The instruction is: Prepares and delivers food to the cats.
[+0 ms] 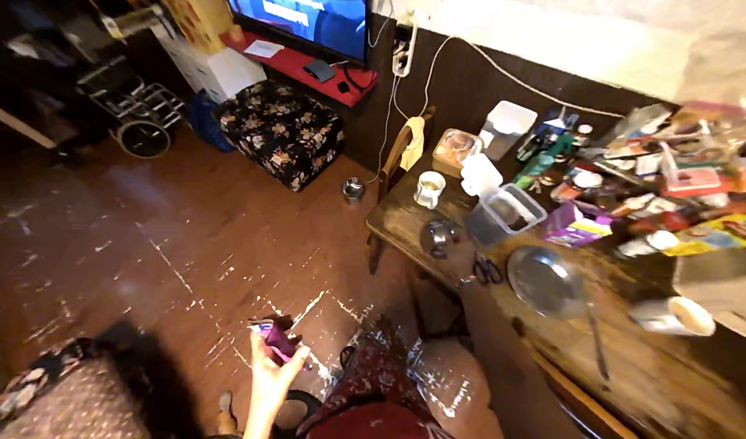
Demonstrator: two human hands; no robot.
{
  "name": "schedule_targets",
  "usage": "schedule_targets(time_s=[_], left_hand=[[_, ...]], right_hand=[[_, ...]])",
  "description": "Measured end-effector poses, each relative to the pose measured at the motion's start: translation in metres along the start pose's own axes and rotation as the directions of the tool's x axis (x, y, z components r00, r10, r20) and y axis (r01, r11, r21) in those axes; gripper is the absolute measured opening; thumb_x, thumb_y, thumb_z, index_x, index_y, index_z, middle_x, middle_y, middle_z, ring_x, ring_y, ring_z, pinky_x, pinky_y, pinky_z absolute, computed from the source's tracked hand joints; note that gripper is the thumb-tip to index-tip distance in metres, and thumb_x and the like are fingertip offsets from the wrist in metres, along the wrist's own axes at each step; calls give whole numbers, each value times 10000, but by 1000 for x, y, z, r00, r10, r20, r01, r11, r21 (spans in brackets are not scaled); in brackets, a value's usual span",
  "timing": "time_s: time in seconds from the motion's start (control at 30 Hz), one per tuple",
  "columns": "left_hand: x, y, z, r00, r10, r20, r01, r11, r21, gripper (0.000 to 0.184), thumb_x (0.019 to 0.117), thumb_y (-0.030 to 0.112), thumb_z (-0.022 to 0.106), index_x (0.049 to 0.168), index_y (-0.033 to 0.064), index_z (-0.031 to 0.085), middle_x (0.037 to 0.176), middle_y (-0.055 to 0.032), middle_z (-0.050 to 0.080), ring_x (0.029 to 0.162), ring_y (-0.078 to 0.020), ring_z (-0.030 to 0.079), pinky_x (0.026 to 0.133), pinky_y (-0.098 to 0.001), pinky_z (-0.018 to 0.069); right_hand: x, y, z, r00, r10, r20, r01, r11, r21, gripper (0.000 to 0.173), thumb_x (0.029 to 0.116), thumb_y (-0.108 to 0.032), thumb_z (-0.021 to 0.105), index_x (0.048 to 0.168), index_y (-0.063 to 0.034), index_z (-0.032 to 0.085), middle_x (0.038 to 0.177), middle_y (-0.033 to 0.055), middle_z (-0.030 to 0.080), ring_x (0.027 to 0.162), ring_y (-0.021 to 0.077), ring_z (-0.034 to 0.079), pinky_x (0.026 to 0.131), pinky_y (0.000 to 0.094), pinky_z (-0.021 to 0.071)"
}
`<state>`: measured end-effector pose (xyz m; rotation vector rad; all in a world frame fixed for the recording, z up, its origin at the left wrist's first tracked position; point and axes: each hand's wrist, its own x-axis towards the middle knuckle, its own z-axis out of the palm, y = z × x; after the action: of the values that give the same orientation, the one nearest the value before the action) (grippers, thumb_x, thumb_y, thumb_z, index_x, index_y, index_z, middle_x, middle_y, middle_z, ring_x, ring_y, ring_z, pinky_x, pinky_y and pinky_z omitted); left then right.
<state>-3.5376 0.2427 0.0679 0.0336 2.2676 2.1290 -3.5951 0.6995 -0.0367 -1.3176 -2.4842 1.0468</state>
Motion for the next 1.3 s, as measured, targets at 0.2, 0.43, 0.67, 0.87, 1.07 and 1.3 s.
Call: schedule_targets(time_s=[0.2,0.43,0.67,0.87,1.07,1.3], left_hand=[[82,-7,17,996,-66,61,71,994,-84,1059,692,348,866,1444,-82,256,1255,-80,619,1114,-107,669,869,-287,616],[201,-14,35,989,-13,150,20,999,-41,1130,711,438,867,1458,-101,212,1295,-63,596,1135,-88,658,879,-288,619],[320,-6,58,950,-5,313,5,1000,0,1057,729,370,858,1434,-82,214,1290,-22,590,1144,-79,650,886,-286,616],[389,-7,78,916,3,400,27,997,-69,955,740,317,860,1413,-33,279,1278,-11,607,1159,-115,651,893,-329,620],[456,-14,83,847,-61,529,112,991,-66,959,728,323,874,1404,-44,302,1263,-13,618,1148,-102,646,902,-335,606],[562,-7,40,819,-72,569,123,991,-52,1014,719,291,888,1424,-118,286,1290,-107,587,1167,-137,626,909,-331,594]], right_hand=[[-2,-63,37,983,10,184,55,938,-342,474,1080,-318,464,1471,-56,514,1304,287,636,1197,478,623,1003,658,479],[8,-62,114,957,-24,289,156,882,-445,386,1063,-128,454,1414,-2,553,1361,257,618,1294,436,574,1094,615,416],[59,-91,101,867,344,360,-159,877,-453,361,1046,-314,551,1275,-70,687,1306,211,667,1260,416,602,1048,641,443],[69,-84,88,856,334,395,-151,892,-427,354,1041,-329,584,1214,-54,726,1264,229,680,1218,434,619,1017,669,450],[59,-84,113,852,361,379,-58,784,-618,323,1051,-176,516,1295,-21,661,1325,265,632,1252,472,588,1009,669,460],[54,-136,97,906,411,103,-266,740,-618,390,1064,-227,521,1358,16,599,1261,343,633,1151,554,618,947,733,469]])
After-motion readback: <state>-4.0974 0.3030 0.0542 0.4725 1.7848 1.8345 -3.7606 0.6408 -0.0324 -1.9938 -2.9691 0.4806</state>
